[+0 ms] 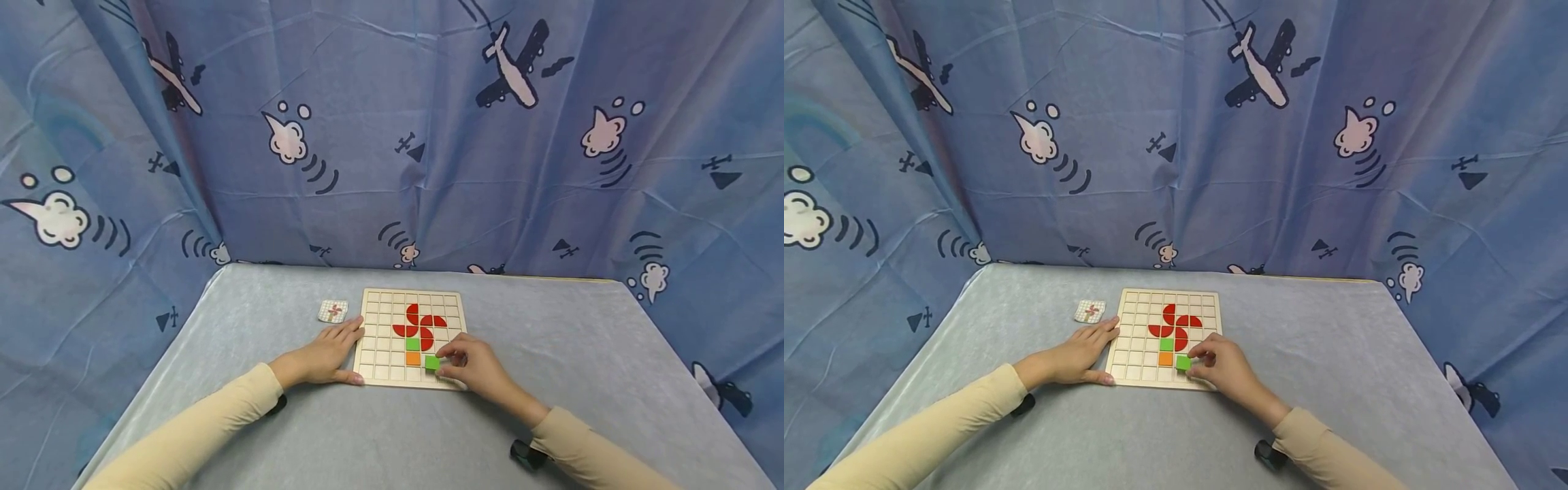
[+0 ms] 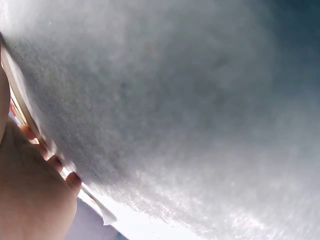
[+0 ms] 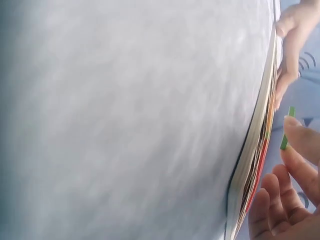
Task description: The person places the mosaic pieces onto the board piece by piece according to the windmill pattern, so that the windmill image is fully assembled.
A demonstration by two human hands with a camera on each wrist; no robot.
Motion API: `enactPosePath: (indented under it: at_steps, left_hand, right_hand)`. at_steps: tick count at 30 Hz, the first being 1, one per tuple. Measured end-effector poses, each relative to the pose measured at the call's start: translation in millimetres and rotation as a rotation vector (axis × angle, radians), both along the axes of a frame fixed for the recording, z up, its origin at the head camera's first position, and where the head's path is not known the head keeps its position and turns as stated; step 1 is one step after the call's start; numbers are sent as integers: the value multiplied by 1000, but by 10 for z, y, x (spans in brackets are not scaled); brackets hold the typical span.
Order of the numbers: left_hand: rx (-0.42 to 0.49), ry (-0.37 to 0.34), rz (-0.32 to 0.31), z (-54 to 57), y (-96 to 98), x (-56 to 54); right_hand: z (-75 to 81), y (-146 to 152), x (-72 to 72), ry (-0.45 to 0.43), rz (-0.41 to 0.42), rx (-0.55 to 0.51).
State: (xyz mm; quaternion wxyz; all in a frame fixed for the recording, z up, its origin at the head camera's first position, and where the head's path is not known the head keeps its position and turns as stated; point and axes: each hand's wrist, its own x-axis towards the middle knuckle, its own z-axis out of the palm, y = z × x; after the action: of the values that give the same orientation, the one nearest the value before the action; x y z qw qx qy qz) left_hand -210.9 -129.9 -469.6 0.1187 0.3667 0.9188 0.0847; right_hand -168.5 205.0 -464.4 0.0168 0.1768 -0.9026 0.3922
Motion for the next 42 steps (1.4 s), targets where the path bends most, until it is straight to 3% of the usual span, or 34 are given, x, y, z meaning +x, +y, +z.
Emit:
enactPosePath:
  at_steps: [12, 31, 42]
  left_hand:
    - [-3, -6, 3, -6, -6, -9]
    - [-3, 1, 5, -43, -5, -26]
    - [2, 6, 0, -41, -13, -18]
  right_hand:
    - [-17, -241, 4, 10, 40, -13]
    - [-42, -312, 26, -61, 32, 63]
    - [-58, -335, 13, -50, 38, 57]
